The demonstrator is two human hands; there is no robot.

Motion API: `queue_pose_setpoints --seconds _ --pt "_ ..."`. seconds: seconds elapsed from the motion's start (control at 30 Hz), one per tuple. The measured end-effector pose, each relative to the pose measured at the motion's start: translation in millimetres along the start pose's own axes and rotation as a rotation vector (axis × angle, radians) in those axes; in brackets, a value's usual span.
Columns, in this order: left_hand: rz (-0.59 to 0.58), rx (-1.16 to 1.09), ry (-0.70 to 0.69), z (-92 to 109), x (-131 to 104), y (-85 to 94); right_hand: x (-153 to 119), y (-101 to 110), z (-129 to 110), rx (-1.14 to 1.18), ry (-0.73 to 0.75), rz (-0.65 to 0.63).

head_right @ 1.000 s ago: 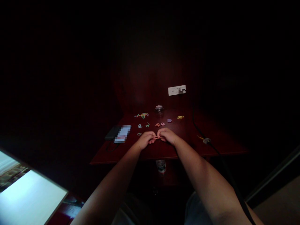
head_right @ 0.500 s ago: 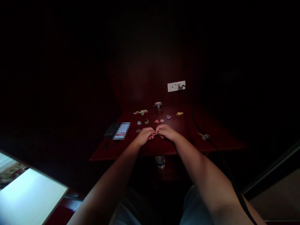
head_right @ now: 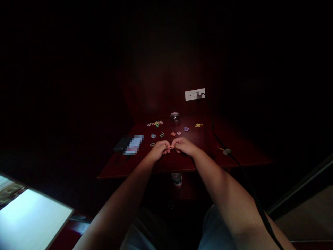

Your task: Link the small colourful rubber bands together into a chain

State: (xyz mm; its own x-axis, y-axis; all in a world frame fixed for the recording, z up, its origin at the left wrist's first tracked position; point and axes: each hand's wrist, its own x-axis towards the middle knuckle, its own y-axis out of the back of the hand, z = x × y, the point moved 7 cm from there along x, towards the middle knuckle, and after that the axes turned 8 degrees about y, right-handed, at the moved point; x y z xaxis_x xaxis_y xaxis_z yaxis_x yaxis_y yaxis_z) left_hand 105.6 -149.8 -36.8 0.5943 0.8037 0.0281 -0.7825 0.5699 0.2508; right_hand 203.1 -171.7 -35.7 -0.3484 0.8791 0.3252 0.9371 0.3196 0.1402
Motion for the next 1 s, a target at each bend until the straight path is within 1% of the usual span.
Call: queue_pose_setpoints --seconds 0.53,0.73,0.87,1.0 --pt "0.047 0.002 -0.043 1.9 -0.3 4.5 -0.1 -0.2 -2.4 -0.026 0.006 0.016" --pt "0.111 -0.070 -0.024 -2.8 1.1 9.3 -0.4 4.4 -2.1 -0.045 0.026 0.075" --pt "0.167 -0.126 -0.040 -5.1 2.4 14.1 -0.9 7.9 -3.1 -0.061 0.038 0.125" --pt "0.214 -0.098 -0.060 -5.5 2.8 16.2 -0.6 9.9 -0.7 -0.031 0.031 0.146"
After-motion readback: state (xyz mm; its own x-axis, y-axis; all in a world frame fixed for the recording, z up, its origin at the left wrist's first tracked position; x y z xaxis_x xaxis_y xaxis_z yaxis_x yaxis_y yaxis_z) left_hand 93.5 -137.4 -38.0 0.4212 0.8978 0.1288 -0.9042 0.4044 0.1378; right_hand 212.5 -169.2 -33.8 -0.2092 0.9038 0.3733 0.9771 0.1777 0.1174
